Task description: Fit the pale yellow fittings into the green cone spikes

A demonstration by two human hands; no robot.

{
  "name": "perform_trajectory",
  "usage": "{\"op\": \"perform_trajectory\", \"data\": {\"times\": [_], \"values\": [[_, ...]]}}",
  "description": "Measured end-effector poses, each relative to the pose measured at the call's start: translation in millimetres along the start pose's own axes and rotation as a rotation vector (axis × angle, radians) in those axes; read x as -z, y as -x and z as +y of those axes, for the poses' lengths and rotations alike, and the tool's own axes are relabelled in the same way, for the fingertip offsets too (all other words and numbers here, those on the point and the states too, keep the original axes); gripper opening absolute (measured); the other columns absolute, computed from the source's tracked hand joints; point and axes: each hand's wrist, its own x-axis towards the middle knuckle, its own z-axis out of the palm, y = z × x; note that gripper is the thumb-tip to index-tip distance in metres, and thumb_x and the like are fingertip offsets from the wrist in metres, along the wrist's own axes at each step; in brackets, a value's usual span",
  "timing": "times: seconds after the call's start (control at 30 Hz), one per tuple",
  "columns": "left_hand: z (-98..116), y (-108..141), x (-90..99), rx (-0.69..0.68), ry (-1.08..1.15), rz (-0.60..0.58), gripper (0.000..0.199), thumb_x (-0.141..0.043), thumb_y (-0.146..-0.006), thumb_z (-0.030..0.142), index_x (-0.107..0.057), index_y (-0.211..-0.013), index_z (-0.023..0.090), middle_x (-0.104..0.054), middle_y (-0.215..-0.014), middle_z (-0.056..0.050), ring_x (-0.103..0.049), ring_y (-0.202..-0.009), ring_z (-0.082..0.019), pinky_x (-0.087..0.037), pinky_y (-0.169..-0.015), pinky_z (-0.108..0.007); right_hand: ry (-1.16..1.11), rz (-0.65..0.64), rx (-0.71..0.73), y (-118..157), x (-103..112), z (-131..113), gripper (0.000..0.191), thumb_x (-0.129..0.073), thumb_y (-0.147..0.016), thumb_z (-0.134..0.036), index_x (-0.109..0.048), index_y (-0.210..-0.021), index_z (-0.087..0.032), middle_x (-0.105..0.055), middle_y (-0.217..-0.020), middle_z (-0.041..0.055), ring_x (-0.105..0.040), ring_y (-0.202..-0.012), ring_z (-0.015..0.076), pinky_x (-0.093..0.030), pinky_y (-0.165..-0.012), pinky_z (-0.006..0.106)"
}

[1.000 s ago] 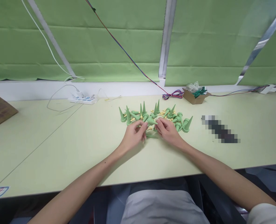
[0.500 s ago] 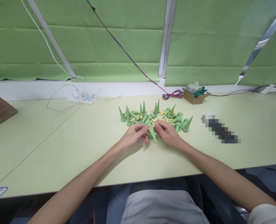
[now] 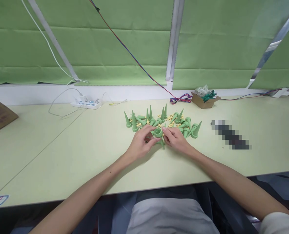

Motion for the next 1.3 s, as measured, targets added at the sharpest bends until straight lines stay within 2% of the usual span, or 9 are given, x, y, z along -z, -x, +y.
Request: {"op": "perform_trajectory", "data": {"times": [0.17,0.33,0.4,0.53,0.7,0.83,0.93,1.03,1.3], "values": [[1.8,-1.3,-1.1,0.092,0.015,0.025,0.029,-0.064,-0.088,0.033,-0.059,-0.111,0.018,-0.062,-0.103,-0.007,-0.06,-0.066,-0.012,-0.05,-0.054,-0.023,-0.063,0.057,-0.001,-0.3,-2.0,0.0,0.056,-0.041,-0.1,-0.058,-0.043,-0.059,-0.02,-0.037,-0.047,-0.0047,-0.035,-0.043,0.0095,-0.028,-0.046,0.027],[8.2,-4.1,-0.6,0.247,0.14,-0.009,0.026,-0.063,-0.089,0.043,-0.056,-0.09,0.018,-0.057,-0.071,0.001,-0.054,-0.052,-0.011,-0.044,-0.048,-0.023,-0.174,0.097,-0.009,-1.3,-1.7,2.3,0.05,-0.042,-0.099,-0.058,-0.044,-0.067,-0.021,-0.036,-0.052,-0.006,-0.031,-0.041,0.0083,-0.025,-0.042,0.026],[8.7,-5.8,0.2,0.297,0.239,-0.064,0.034,-0.057,-0.092,0.049,-0.056,-0.081,0.017,-0.055,-0.064,0.001,-0.054,-0.05,-0.011,-0.045,-0.048,-0.024,-0.161,0.097,0.025,-1.8,-0.8,3.6,0.048,-0.043,-0.1,-0.056,-0.044,-0.067,-0.021,-0.037,-0.054,-0.0054,-0.031,-0.043,0.0082,-0.026,-0.043,0.026],[6.9,-8.1,1.1,0.441,0.515,-0.168,0.053,-0.051,-0.092,0.061,-0.06,-0.071,0.013,-0.059,-0.071,-0.006,-0.059,-0.053,-0.013,-0.047,-0.047,-0.026,-0.072,0.056,0.079,-2.0,0.7,5.6,0.045,-0.045,-0.101,-0.051,-0.046,-0.068,-0.02,-0.04,-0.057,-0.0042,-0.036,-0.047,0.0091,-0.029,-0.047,0.026],[5.6,-8.1,1.9,0.574,0.734,-0.219,0.034,-0.071,-0.084,0.044,-0.065,-0.077,0.011,-0.059,-0.073,-0.004,-0.057,-0.055,-0.01,-0.044,-0.046,-0.022,-0.028,-0.02,0.109,-1.2,1.3,6.2,0.043,-0.045,-0.101,-0.049,-0.049,-0.07,-0.019,-0.041,-0.057,-0.0043,-0.037,-0.049,0.0096,-0.029,-0.049,0.026],[5.6,-8.3,3.4,0.632,0.857,-0.204,0.034,-0.074,-0.083,0.043,-0.065,-0.076,0.011,-0.058,-0.068,-0.002,-0.053,-0.053,-0.007,-0.04,-0.046,-0.019,-0.01,-0.045,0.107,-0.7,0.6,6.7,0.043,-0.044,-0.101,-0.049,-0.046,-0.069,-0.02,-0.041,-0.055,-0.0048,-0.036,-0.05,0.0102,-0.029,-0.05,0.026],[4.5,-7.9,4.2,0.628,0.893,-0.208,0.035,-0.076,-0.081,0.043,-0.066,-0.078,0.01,-0.055,-0.061,0.001,-0.05,-0.051,-0.006,-0.039,-0.047,-0.018,0.0,-0.053,0.107,-0.2,-0.3,6.4,0.044,-0.043,-0.101,-0.05,-0.042,-0.068,-0.021,-0.039,-0.053,-0.0052,-0.036,-0.05,0.0107,-0.029,-0.051,0.026],[3.3,-6.7,4.4,0.577,0.85,-0.202,0.035,-0.077,-0.08,0.044,-0.066,-0.078,0.011,-0.055,-0.063,0.001,-0.049,-0.051,-0.006,-0.04,-0.05,-0.02,0.004,-0.051,0.094,0.5,-1.2,5.6,0.045,-0.041,-0.102,-0.049,-0.038,-0.066,-0.022,-0.037,-0.052,-0.0055,-0.036,-0.05,0.011,-0.03,-0.051,0.026],[6.7,-4.3,5.2,0.346,0.396,-0.178,0.029,-0.075,-0.08,0.04,-0.059,-0.076,0.016,-0.057,-0.058,0.003,-0.053,-0.05,-0.01,-0.042,-0.051,-0.024,0.066,-0.021,0.014,1.1,-5.5,7.3,0.053,-0.04,-0.101,-0.047,-0.034,-0.056,-0.022,-0.034,-0.047,-0.0045,-0.032,-0.047,0.0105,-0.028,-0.049,0.027]]}}
